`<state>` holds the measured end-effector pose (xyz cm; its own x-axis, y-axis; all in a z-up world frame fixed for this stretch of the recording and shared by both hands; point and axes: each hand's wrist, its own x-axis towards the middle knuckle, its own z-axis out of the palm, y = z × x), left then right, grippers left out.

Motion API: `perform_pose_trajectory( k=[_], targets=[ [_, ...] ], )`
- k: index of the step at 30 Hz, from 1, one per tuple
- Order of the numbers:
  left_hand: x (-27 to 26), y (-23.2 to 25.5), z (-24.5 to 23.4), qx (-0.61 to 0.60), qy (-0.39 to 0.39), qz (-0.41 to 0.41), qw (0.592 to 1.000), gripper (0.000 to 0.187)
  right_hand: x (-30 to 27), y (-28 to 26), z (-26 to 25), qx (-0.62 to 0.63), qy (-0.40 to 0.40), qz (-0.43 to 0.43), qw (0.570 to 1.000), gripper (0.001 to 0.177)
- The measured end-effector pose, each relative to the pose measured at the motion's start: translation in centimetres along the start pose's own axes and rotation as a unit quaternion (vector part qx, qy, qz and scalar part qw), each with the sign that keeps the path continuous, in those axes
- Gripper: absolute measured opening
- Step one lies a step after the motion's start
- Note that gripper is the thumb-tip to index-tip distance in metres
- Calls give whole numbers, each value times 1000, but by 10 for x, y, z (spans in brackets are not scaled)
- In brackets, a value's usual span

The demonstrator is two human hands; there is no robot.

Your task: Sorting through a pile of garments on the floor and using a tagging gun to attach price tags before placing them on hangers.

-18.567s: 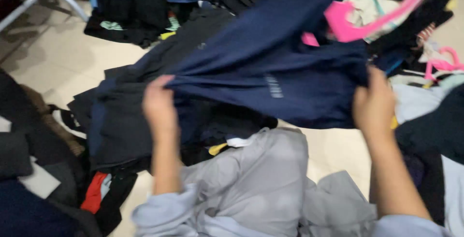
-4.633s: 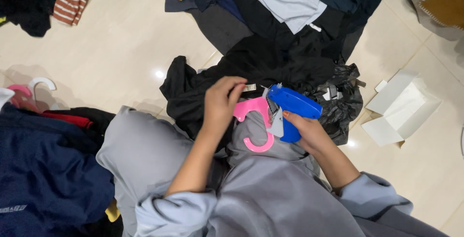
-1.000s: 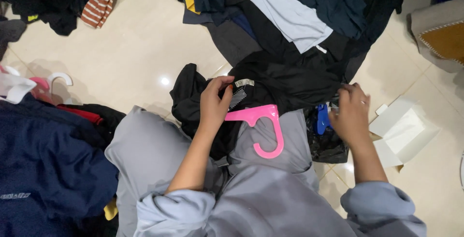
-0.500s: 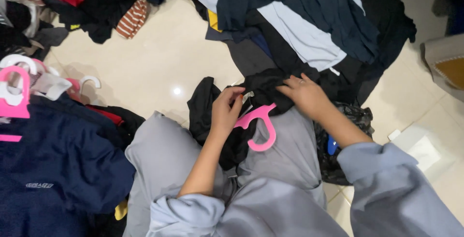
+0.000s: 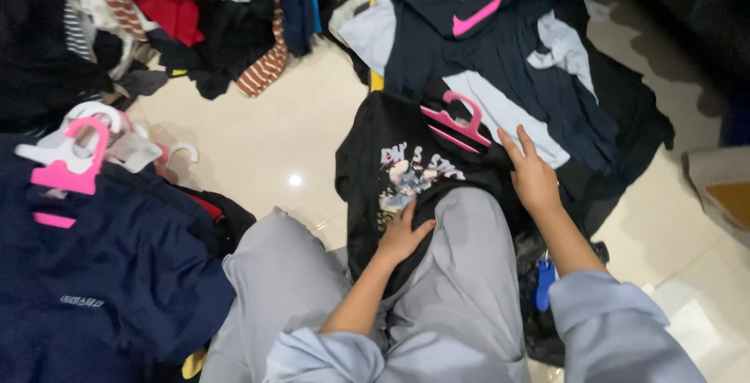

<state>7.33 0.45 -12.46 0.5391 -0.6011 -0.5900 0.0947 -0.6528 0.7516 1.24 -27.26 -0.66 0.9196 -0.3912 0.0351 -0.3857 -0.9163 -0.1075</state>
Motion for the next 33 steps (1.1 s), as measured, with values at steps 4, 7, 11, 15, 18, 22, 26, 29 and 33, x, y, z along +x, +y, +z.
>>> perform_pose_trajectory(
  k=[4,7,11,15,18,22,26,29,33],
  targets=[
    [37,-41,17,-2,69,96,993,59,8,-4,-21,-6,-67,-24,997,88],
    [42,-43,5,4,169,99,981,40,18,-8,-30,-23,-60,-57,996,90],
    [25,-26,-38,-70,410,229,880,24,35,-25,-46,-57,85,-145,984,97],
    [-29,-9,-114,-171,440,186,862,30,54,-78,-82,-21,104,-193,975,95],
    [-81,-16,-164,-194,468,199,839,30,66,-131,-108,9,126,-241,962,94],
    [-142,-65,-224,-198,556,213,779,34,81,-205,-121,63,135,-302,942,87],
    [-234,-80,-269,-285,635,208,687,36,87,-286,-123,138,137,-366,910,76],
    [-298,-113,-298,-289,685,221,631,35,74,-357,-128,225,109,-414,875,79],
    [-409,-143,-317,-284,750,186,568,33,46,-444,-128,315,91,-481,813,69]
  ],
)
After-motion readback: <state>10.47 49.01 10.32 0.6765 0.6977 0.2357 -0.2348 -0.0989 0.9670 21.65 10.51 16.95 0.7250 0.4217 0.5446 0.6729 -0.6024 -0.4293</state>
